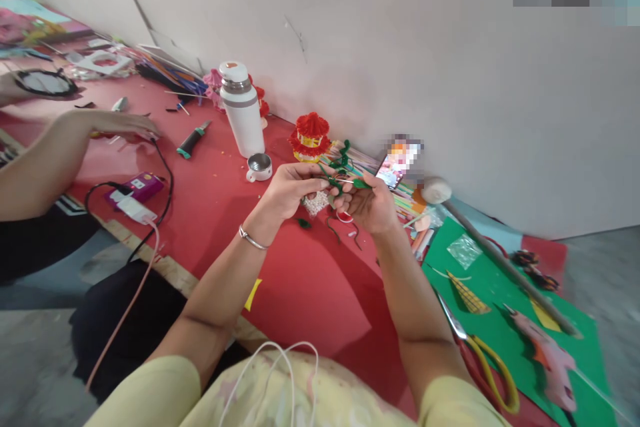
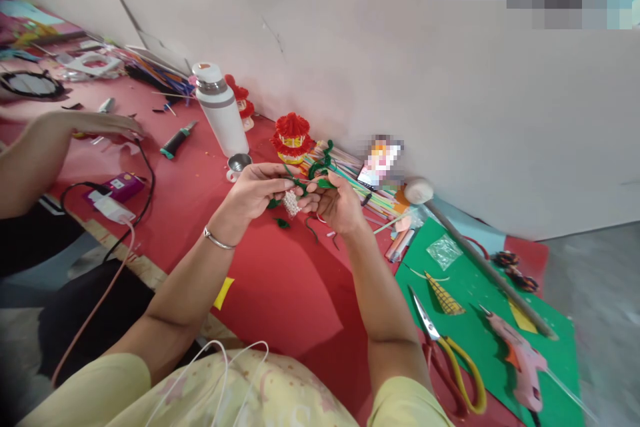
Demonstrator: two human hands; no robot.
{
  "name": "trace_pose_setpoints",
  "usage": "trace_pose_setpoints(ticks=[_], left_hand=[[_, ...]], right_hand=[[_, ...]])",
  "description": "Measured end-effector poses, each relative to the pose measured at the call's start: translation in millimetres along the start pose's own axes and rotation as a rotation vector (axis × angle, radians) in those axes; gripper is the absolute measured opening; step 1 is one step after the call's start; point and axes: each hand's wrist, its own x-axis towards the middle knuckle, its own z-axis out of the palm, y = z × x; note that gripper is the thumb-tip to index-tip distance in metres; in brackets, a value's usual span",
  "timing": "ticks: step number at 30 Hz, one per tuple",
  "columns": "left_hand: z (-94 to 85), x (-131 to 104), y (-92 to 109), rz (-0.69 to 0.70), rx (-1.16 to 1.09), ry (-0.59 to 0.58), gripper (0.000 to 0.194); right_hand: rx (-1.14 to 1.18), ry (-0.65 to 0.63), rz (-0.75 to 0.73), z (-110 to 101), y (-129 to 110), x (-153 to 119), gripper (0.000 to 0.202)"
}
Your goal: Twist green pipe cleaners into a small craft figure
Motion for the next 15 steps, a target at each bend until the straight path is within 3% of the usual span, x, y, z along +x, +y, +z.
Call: trace_pose_setpoints(ticks=[8,15], left_hand=[[-1.3,0.4,-1.6,0.022,0.033,0.014,0.030],[4.4,-2.5,7.1,0.102,0.167,0.108,0.028]], right_hand=[[-0.037,0.020,-0.023,0.0,-1.0,-1.6,0.039],[-0.130,0.016,-0.091,-1.2,0.6,-2.0,0.040]])
